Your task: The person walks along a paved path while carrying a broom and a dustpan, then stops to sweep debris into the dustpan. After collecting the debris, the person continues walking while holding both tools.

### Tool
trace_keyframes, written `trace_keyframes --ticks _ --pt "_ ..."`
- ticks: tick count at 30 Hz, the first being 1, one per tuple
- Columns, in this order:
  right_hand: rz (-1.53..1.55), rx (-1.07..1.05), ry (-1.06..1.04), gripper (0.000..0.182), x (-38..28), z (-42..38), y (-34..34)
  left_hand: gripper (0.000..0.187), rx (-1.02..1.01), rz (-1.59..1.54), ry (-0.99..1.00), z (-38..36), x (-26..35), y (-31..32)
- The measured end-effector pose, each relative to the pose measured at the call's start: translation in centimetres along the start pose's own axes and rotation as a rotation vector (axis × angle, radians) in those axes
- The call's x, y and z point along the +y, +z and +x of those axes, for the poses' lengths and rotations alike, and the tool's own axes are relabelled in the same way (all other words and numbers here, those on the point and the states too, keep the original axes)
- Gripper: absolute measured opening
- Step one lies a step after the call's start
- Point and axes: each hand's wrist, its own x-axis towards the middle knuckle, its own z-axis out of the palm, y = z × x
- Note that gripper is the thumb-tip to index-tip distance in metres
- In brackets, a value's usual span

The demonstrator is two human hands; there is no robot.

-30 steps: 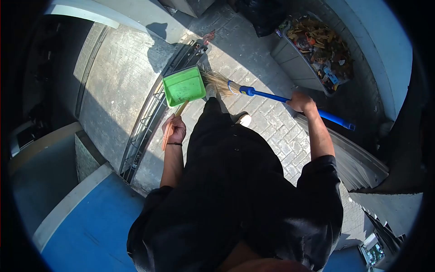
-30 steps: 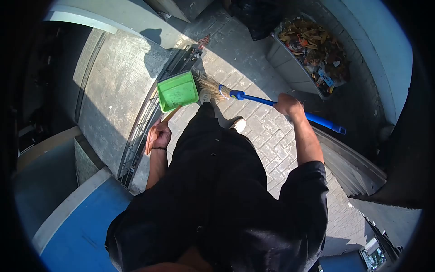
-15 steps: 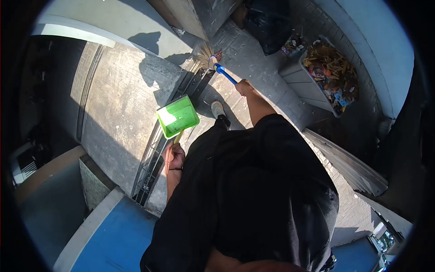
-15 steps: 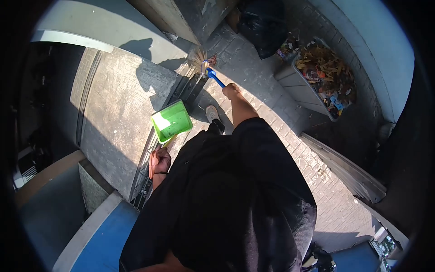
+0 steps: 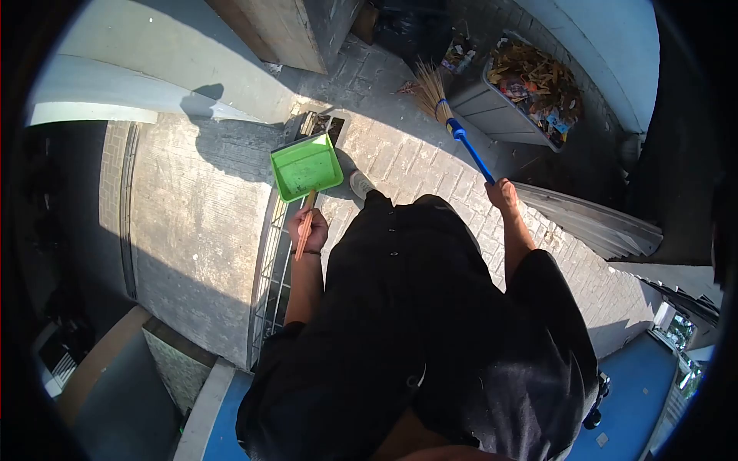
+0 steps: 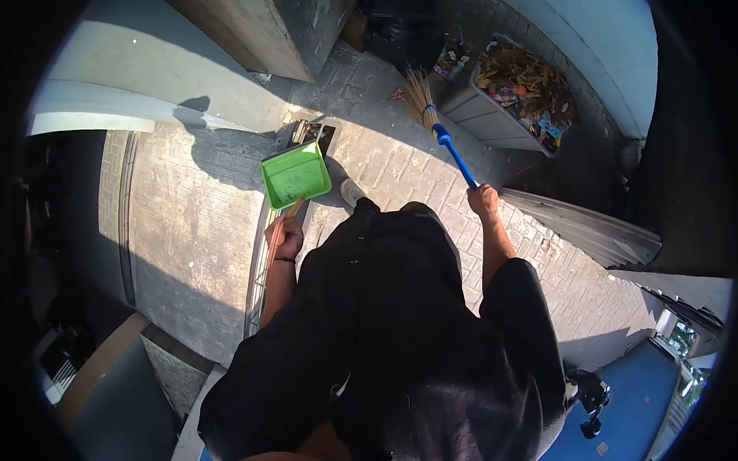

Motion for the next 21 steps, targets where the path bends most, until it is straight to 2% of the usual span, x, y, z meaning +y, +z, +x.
trace_keyframes --ticks 2,3,4,5,7,8,9,11,13,14,15,17,18,19,21 --pt "0.075 -0.102 0.117 0.049 -0.5 -3.0 1.1 0.008 -0.052 0.030 -0.085 -0.4 -0.2 0.8" --pt "0.112 -0.112 0.100 0.050 0.3 -4.1 3.5 0.014 -0.035 0.078 -0.086 -0.7 -0.7 0.8" --pt "0.133 -0.082 0.140 0.050 0.3 -5.8 4.7 0.018 -0.050 0.080 -0.172 -0.8 -0.7 0.6" --pt "0.293 -0.282 0.253 0.048 -0.2 -7.3 4.1 0.021 -0.055 0.137 -0.112 -0.7 -1.3 -0.2" --pt "0.485 -0.381 0.353 0.045 0.4 -11.2 5.4 0.024 -0.157 0.281 -0.261 -1.6 -2.9 -0.3" --pt "0.489 -0.495 0.403 0.041 0.5 -13.7 4.7 0.019 -0.163 0.352 -0.365 -2.6 -4.4 0.4" --pt "0.537 -0.546 0.412 0.041 1.4 -16.0 6.3 0.023 -0.214 0.447 -0.462 -1.9 -4.3 -0.6" --pt "0.681 -0.536 0.448 0.044 3.4 -21.6 11.5 0.028 -0.192 0.428 -0.589 -1.7 -5.4 -2.7" --pt "0.885 -0.533 0.504 0.047 4.7 -29.1 15.2 0.027 -0.079 0.396 -0.740 -2.1 -7.0 -4.1" --pt "0.957 -0.563 0.600 0.051 5.3 -32.8 17.7 0.026 -0.042 0.396 -0.857 -3.0 -8.6 -4.5" --pt "0.790 -0.386 0.530 0.056 5.9 -36.9 21.4 0.025 0.056 0.437 -0.845 -4.0 -10.2 -4.9" --pt "0.904 -0.421 0.718 0.063 7.2 -44.7 21.4 0.023 0.100 0.638 -0.835 -3.7 -12.6 -6.8" --pt "0.982 -0.459 0.819 0.065 8.3 -48.4 20.4 0.019 0.163 0.677 -0.785 -6.7 -16.5 -6.8" --pt "1.055 -0.501 0.912 0.068 9.2 -52.2 20.2 0.018 0.234 0.666 -0.810 -4.5 -16.9 -8.9" --pt "1.156 -0.455 1.066 0.064 9.7 -58.4 21.3 0.012 0.329 0.854 -0.756 -8.7 -23.8 -9.6"
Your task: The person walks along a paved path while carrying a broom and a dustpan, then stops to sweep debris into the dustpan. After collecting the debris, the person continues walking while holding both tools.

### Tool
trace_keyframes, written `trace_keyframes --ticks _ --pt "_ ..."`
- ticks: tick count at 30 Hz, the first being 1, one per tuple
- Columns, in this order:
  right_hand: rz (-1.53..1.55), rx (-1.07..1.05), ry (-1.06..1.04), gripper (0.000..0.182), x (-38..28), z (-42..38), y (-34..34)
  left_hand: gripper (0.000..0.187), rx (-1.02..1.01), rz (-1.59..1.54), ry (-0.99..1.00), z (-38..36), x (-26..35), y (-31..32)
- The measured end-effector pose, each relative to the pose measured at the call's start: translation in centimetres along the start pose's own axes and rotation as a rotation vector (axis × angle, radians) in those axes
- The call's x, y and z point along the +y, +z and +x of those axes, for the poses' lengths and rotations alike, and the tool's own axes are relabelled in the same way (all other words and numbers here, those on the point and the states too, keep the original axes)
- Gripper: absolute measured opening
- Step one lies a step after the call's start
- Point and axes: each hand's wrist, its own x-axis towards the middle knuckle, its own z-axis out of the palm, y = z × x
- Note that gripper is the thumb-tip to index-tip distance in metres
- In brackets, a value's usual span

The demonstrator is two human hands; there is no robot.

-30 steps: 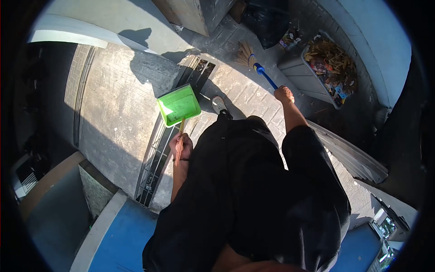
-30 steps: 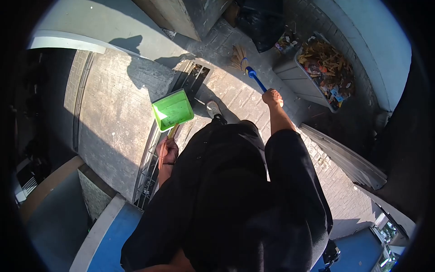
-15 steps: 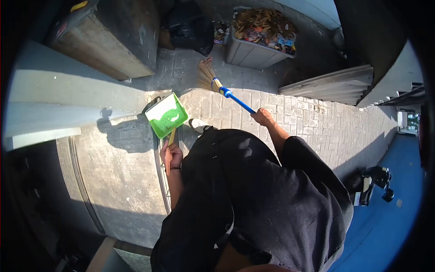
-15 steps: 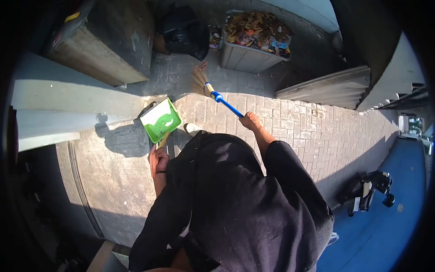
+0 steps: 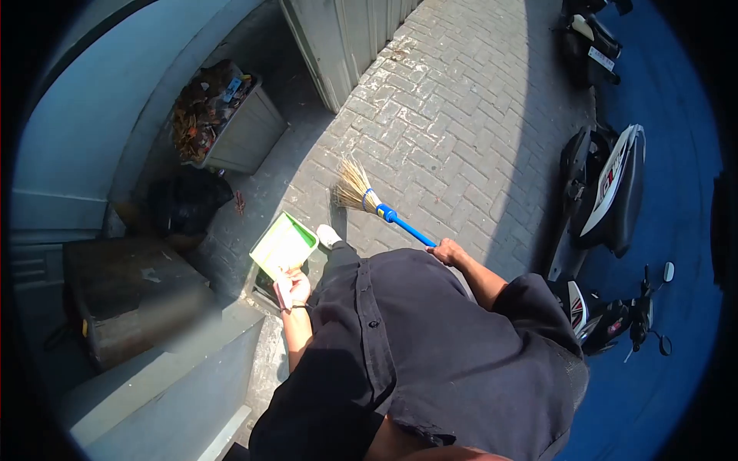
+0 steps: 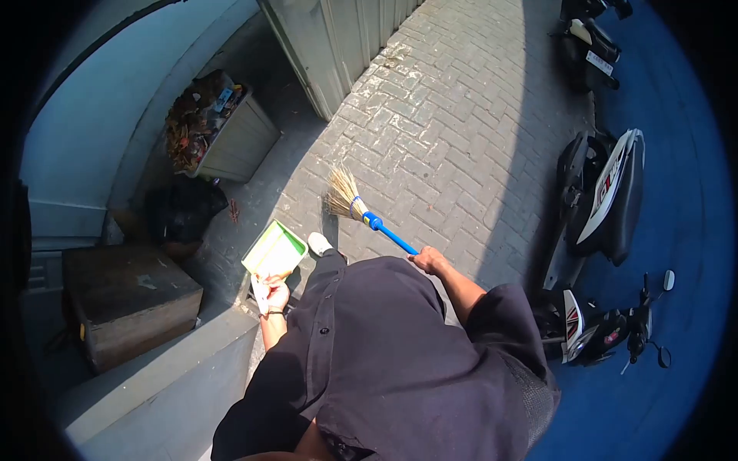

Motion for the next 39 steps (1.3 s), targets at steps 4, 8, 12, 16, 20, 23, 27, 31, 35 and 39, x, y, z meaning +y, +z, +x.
trace_keyframes --ticks 4,8,12,16,20,23,27,31,35,39 --pt "0.440 0.095 0.173 0.046 9.1 0.7 -0.1 0.013 0.222 0.219 0.076 6.0 -7.9 3.9" --pt "0.984 0.166 0.273 0.037 11.5 0.7 -1.1 0.012 0.132 0.451 -0.073 10.5 -16.0 6.8" --pt "1.181 0.294 0.321 0.030 11.8 3.9 -2.3 0.020 0.161 0.541 -0.334 17.2 -23.2 10.1" --pt "1.306 0.292 0.357 0.024 13.7 6.4 -8.3 0.011 0.132 0.646 -0.433 25.4 -31.1 14.7" --pt "1.404 0.207 0.433 0.023 13.8 8.1 -17.1 0.010 0.103 0.749 -0.548 34.2 -38.1 19.1" --pt "1.595 0.185 0.428 0.022 14.1 8.2 -23.2 0.011 0.103 0.836 -0.559 37.7 -44.2 23.4" --pt "1.695 0.308 0.383 0.020 12.6 9.0 -29.5 0.013 0.125 0.926 -0.622 43.8 -50.4 28.7" --pt "1.551 0.383 0.428 0.021 9.9 10.9 -38.1 0.018 0.169 1.004 -0.636 49.6 -56.9 33.9" --pt "1.244 0.386 0.435 0.028 9.0 14.0 -51.3 0.022 0.071 1.017 -0.689 57.8 -63.7 38.2" --pt "1.270 0.316 0.224 0.026 11.1 20.3 -66.3 0.008 0.083 1.019 -0.601 62.9 -72.2 43.8"
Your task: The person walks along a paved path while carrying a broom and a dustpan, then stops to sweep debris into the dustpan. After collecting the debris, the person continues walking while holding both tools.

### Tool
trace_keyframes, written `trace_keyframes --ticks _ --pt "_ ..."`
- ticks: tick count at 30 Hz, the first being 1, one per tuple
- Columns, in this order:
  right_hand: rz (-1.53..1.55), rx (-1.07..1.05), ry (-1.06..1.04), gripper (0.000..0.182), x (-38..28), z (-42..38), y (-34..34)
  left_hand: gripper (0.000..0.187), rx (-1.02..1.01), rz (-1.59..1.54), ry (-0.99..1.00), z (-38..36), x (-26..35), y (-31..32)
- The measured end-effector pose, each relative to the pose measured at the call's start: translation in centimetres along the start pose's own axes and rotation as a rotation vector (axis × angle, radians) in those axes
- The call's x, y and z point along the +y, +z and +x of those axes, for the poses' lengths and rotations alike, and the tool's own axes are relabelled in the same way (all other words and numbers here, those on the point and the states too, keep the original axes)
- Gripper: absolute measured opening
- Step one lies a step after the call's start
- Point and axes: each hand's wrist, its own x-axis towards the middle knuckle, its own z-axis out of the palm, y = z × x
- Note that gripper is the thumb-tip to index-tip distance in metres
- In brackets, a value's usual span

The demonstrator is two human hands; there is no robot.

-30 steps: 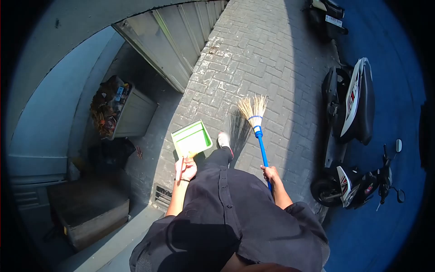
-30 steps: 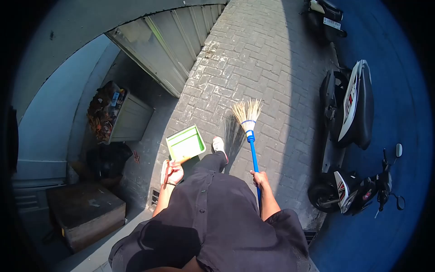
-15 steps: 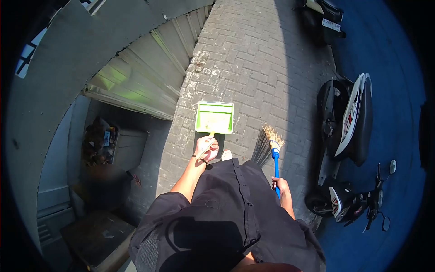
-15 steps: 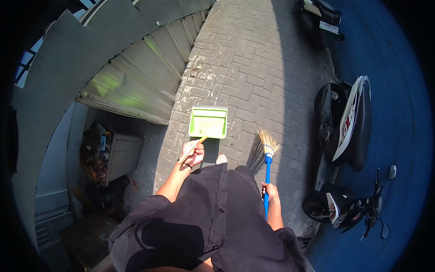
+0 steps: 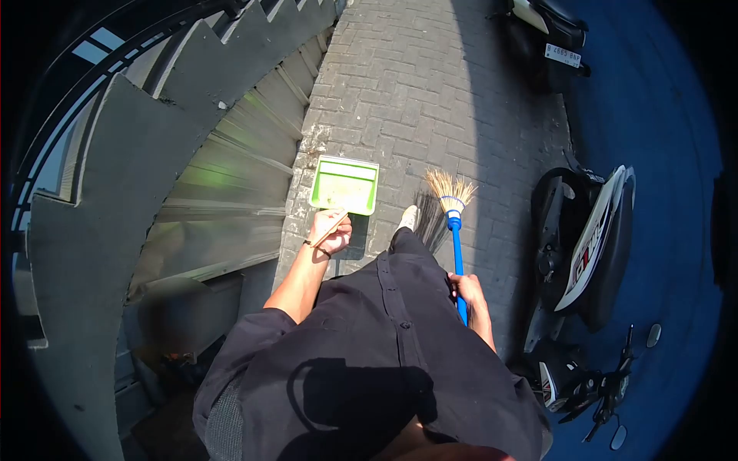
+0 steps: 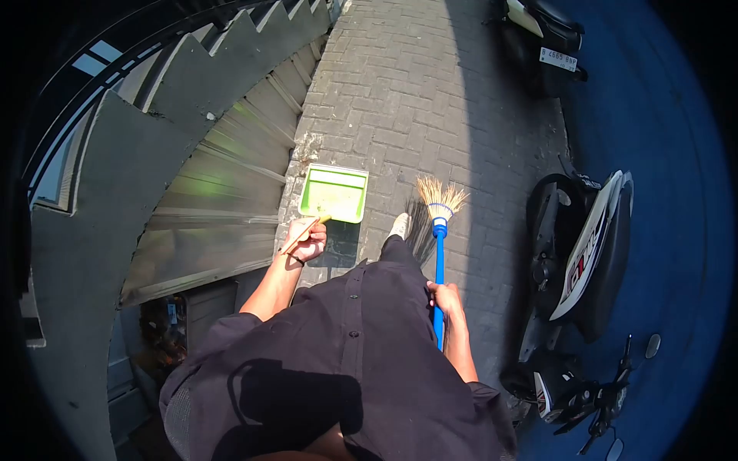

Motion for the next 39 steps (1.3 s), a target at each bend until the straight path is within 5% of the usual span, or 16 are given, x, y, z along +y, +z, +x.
trace_keyframes --ticks 9,17,25,31,39 --pt "0.100 -0.242 -0.024 0.023 -34.6 12.3 -2.0 0.009 -0.009 -0.242 0.088 9.0 11.0 18.7" --pt "0.443 -0.405 0.104 0.020 -51.1 25.5 -4.1 0.012 0.079 -0.310 0.044 23.7 23.9 25.3" --pt "0.629 -0.246 0.314 0.027 -68.2 32.1 -7.8 0.012 0.426 -0.377 0.052 34.1 33.7 31.7" --pt "0.695 -0.202 0.395 0.026 -80.6 41.6 -8.1 0.020 0.497 -0.539 0.163 41.1 38.9 35.7" --pt "0.842 -0.284 0.384 0.019 -102.9 57.6 -11.1 0.015 0.736 -0.650 0.300 53.9 43.5 53.8"
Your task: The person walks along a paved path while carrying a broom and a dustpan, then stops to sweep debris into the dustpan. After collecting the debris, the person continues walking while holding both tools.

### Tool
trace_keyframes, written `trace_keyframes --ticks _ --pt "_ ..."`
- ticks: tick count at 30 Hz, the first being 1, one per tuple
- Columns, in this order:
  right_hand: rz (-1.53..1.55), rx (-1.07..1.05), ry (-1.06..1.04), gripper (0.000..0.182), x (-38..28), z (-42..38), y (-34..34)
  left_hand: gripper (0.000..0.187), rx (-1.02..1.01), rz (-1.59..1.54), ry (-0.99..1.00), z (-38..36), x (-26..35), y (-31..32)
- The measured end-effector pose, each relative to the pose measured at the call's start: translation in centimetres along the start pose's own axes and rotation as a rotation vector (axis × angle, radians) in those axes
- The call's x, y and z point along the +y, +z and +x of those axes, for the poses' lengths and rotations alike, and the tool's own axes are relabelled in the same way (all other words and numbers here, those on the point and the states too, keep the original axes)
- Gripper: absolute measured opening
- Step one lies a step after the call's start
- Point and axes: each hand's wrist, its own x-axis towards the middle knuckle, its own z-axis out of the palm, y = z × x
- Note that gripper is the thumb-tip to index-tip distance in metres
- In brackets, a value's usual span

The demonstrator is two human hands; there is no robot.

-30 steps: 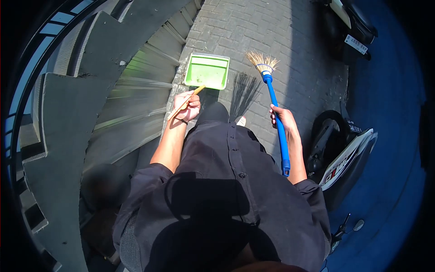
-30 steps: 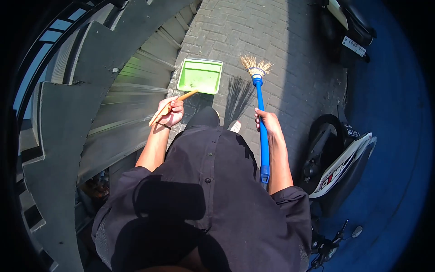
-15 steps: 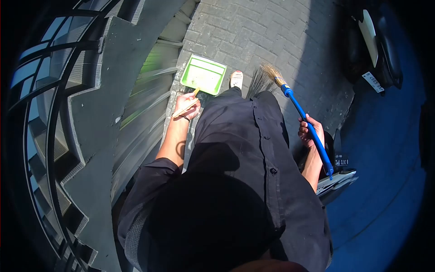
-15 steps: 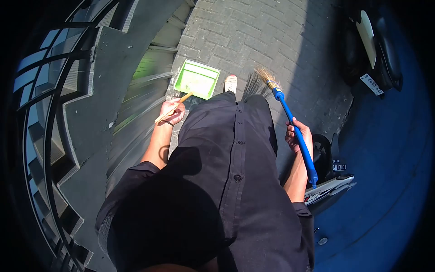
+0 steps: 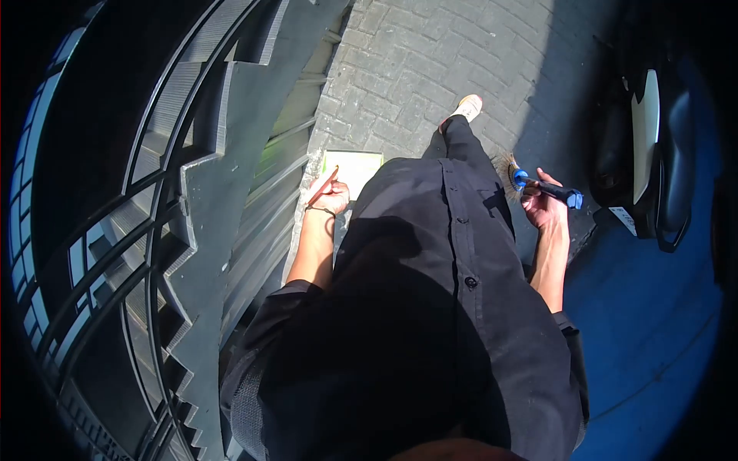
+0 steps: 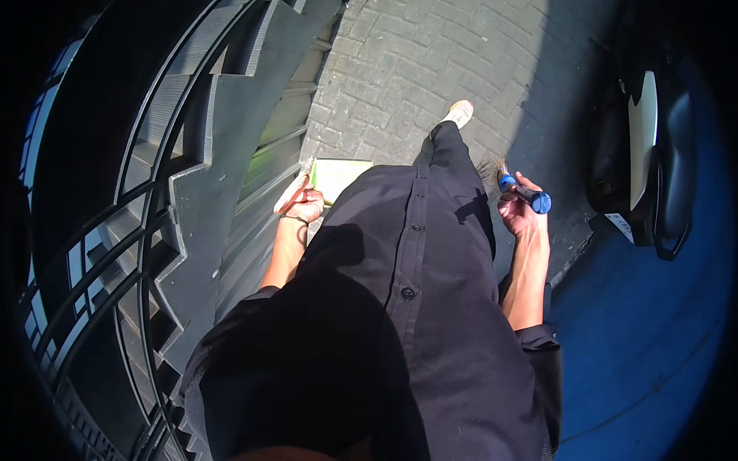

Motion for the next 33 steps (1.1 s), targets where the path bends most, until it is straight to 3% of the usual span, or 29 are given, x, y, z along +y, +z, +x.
trace_keyframes --ticks 6,8,11,14,17,19,23,27,33 --pt "-0.186 -0.151 -0.043 0.018 -14.7 -1.1 15.1 0.016 -0.057 0.181 -0.005 -3.1 -11.1 24.7" --pt "-0.281 -0.129 -0.124 0.021 -18.8 -0.7 19.6 0.019 -0.216 0.221 0.004 -3.0 -12.4 30.1" --pt "-0.270 -0.190 -0.165 0.020 -26.0 1.1 24.1 0.016 -0.394 0.254 -0.117 -1.9 -14.5 38.8" --pt "-0.285 -0.229 -0.204 0.021 -33.4 3.8 29.2 0.010 -0.520 0.271 -0.370 -0.3 -17.0 50.0" --pt "-0.355 -0.222 -0.273 0.022 -40.7 6.8 35.1 0.014 -0.594 0.371 -0.399 2.1 -20.8 63.1" --pt "-0.339 -0.184 -0.278 0.021 -44.5 7.8 40.1 0.018 -0.639 0.448 -0.347 1.0 -23.2 71.8" --pt "-0.337 -0.178 -0.284 0.022 -56.8 10.0 49.5 0.030 -0.691 0.518 -0.440 -2.4 -27.2 89.3" --pt "-0.204 -0.257 -0.289 0.023 -67.6 12.9 55.2 0.031 -0.827 0.569 -0.501 -5.2 -31.9 103.9" --pt "-0.111 -0.155 -0.294 0.016 -83.6 21.7 63.3 0.032 -0.898 0.503 -0.489 -4.6 -36.9 125.2"
